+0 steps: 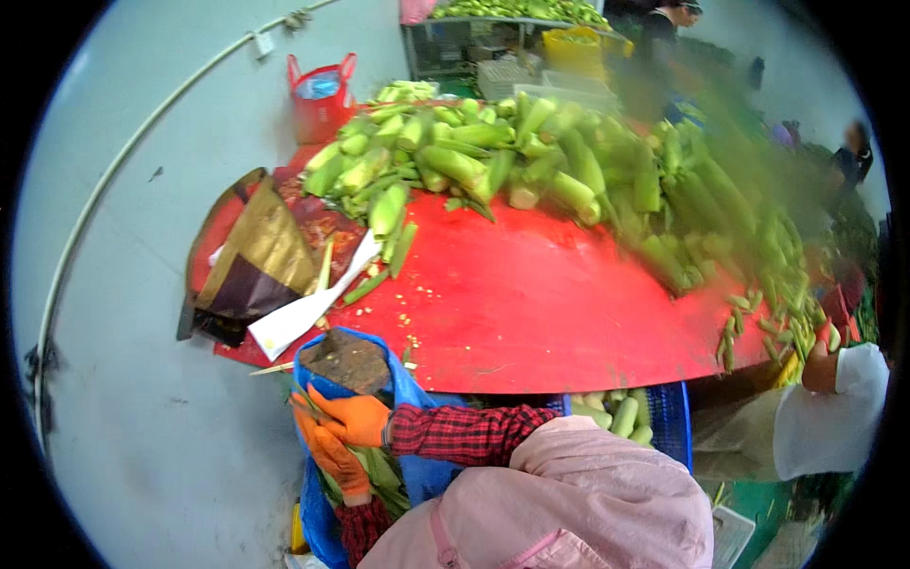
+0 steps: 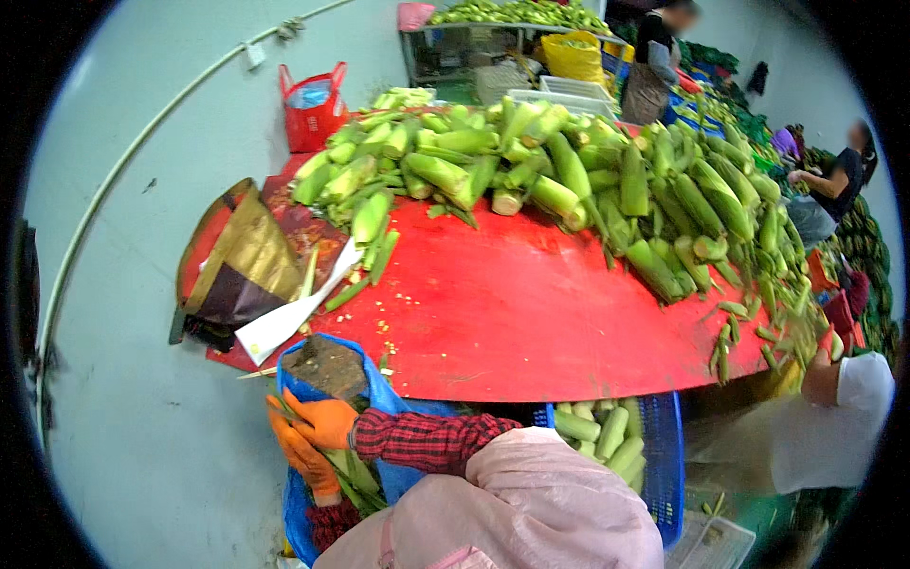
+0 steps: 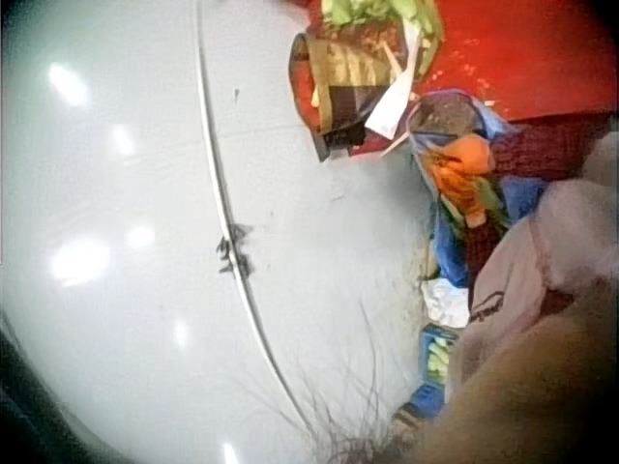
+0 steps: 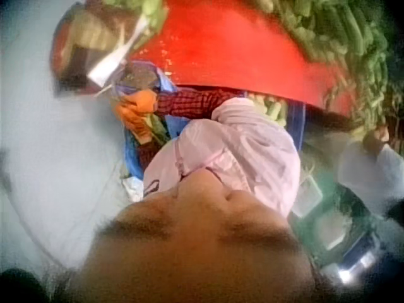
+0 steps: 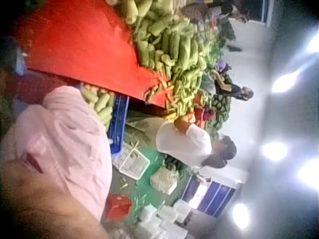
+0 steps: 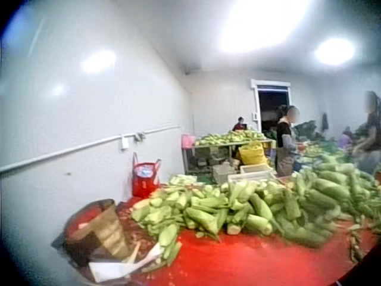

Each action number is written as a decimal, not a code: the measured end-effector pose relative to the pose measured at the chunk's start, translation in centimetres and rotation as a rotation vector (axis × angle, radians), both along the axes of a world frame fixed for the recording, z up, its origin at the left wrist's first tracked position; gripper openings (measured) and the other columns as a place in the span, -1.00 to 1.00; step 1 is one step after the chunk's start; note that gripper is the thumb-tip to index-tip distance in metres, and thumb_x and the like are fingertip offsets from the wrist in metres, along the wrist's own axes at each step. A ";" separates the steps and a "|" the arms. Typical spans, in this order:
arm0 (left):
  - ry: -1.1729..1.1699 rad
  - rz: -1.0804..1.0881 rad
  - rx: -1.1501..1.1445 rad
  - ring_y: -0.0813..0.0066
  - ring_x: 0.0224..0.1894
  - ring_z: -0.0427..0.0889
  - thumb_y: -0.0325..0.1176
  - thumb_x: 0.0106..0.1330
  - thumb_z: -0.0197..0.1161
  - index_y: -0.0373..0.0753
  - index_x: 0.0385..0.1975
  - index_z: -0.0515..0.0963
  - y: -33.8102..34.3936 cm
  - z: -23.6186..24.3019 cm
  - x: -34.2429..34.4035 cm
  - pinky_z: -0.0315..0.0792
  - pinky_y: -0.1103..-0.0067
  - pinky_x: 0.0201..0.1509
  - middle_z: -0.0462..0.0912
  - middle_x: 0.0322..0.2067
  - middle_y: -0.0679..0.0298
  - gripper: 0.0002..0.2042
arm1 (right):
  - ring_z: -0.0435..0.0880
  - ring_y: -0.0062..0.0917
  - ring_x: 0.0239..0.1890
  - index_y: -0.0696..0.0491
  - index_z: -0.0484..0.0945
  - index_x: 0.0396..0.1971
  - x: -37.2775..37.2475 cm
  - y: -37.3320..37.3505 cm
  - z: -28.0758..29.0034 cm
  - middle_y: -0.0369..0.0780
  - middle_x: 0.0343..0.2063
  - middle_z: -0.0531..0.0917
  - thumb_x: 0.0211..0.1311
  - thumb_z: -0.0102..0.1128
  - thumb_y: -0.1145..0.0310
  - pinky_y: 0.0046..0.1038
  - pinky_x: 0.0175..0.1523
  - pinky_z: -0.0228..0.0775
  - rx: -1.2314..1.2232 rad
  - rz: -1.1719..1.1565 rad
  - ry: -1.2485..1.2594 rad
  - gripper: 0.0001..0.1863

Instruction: The person shucks ears of corn by hand, removing the husks and placing the shucked corn into a blue crate while discarding the husks onto a table.

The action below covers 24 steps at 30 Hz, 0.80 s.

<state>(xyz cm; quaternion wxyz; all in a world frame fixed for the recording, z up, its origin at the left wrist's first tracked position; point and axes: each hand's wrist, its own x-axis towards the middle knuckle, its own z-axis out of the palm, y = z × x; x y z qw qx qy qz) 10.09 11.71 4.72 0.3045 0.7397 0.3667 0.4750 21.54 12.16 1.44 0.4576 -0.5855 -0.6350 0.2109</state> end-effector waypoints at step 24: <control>0.022 0.109 -0.265 0.28 0.17 0.54 -0.39 0.55 -0.05 -0.48 0.14 0.49 1.4 -4.6 4.6 0.42 0.47 0.29 0.56 0.14 0.04 -0.66 | 0.64 -0.55 -0.53 0.12 0.55 0.16 47.4 -19.6 0.4 -0.24 -0.26 0.73 0.25 0.28 0.22 -0.47 -0.52 0.51 -0.115 -1.097 0.489 -0.49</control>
